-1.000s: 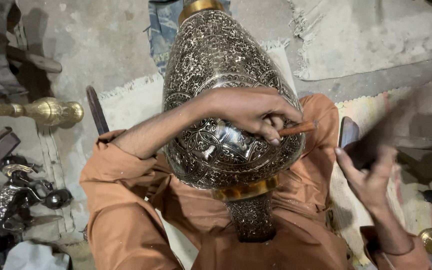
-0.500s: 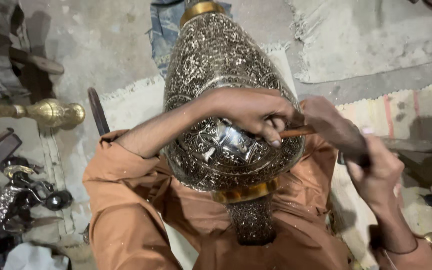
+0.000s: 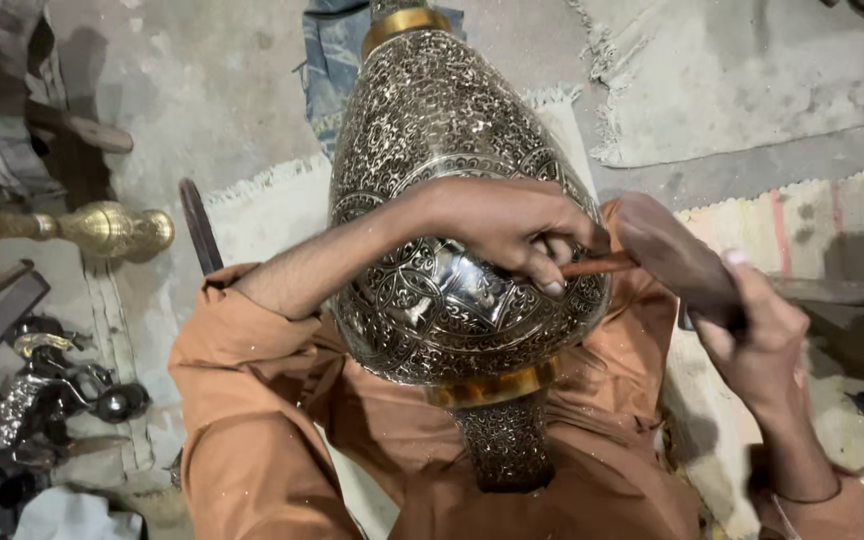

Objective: The person sits on the floor with a large engraved brass vase braced against their lap. They hold a small chisel against the vase's patterned surface and repeatedly strike it with a wooden mallet, repositioning the chisel to work different areas of the decoration.

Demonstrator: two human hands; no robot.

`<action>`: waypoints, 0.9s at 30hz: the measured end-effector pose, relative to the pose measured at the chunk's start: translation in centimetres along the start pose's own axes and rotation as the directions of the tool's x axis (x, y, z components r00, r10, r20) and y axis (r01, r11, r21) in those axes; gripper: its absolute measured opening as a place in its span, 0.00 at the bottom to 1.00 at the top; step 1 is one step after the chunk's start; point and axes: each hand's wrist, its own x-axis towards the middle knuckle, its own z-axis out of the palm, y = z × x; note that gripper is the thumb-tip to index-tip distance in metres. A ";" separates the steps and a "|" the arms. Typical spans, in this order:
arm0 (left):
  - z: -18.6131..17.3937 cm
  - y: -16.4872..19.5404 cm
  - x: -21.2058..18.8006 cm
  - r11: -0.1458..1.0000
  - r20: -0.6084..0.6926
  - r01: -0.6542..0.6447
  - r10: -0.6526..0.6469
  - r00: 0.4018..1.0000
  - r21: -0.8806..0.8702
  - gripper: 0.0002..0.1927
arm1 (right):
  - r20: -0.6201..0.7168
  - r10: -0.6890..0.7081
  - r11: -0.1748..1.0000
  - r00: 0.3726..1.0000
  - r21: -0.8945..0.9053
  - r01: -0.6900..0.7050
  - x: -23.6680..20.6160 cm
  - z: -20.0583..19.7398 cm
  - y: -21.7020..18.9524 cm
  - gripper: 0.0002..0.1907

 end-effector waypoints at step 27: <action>6.5 2.0 -5.2 0.994 -0.742 0.110 -0.092 0.664 -0.024 0.14 | 0.355 0.294 0.826 0.887 0.373 -0.423 4.6 -1.6 4.6 0.33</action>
